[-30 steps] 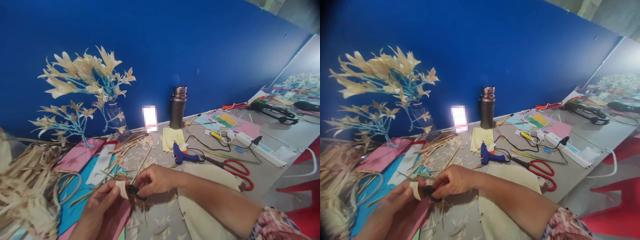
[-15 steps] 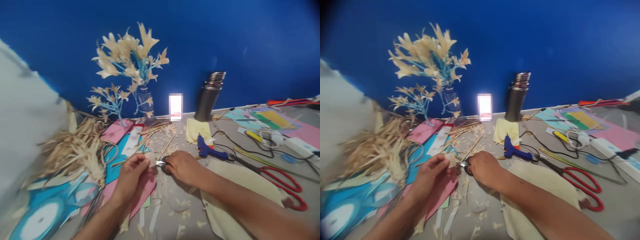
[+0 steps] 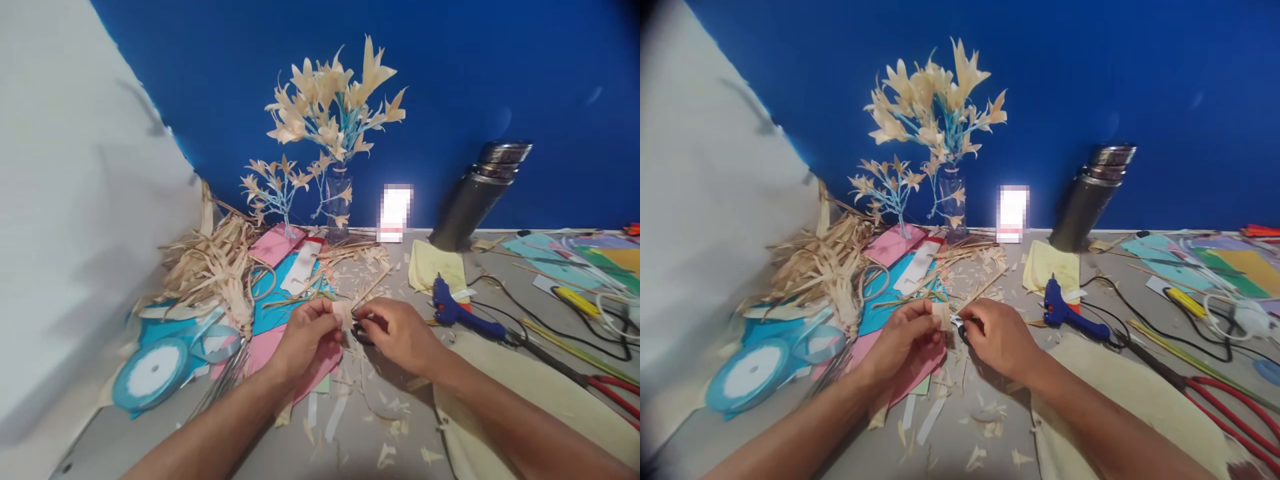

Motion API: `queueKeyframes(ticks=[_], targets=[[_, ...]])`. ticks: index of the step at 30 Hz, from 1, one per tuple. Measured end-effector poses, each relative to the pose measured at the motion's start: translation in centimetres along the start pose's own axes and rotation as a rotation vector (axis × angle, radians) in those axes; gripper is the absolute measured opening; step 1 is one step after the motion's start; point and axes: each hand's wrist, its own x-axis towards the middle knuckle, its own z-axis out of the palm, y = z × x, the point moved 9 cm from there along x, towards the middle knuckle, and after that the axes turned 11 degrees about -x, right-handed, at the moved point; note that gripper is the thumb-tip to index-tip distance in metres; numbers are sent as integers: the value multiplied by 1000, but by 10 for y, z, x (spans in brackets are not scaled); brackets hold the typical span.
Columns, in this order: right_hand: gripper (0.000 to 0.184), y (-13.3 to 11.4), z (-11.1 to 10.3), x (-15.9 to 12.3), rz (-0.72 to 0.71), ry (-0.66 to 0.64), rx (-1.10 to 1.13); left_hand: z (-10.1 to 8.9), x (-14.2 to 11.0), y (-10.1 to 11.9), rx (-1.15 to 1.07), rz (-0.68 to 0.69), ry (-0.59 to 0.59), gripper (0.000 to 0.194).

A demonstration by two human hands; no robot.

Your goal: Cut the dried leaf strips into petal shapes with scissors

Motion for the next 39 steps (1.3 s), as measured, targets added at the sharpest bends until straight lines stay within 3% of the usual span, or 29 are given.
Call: queueKeyframes(ticks=[4, 10, 20, 26, 31, 35, 37, 39], targets=[[31, -6, 7, -1, 86, -52, 652, 5, 0, 0, 9, 60, -41, 17], [36, -3, 13, -1, 133, -18, 815, 3, 2, -7, 272, 51, -47, 20], [31, -5, 8, -6, 114, 26, 636, 5, -1, -7, 464, 64, -38, 23], [29, 4, -2, -5, 173, 127, 291, 10, -6, -7, 495, 63, -94, 19], [27, 19, 2, 3, 160, -116, 425, 21, -8, -11, 344, -21, -199, 20], [23, 19, 3, 1, 102, -311, 402, 14, -3, -7, 200, 8, -114, 16], [17, 22, -10, 4, 84, -203, 234, 10, -1, -5, 151, 18, -80, 17], [9, 23, -28, 7, 70, -6, 9, 6, 1, -3, 128, 23, -63, 17]])
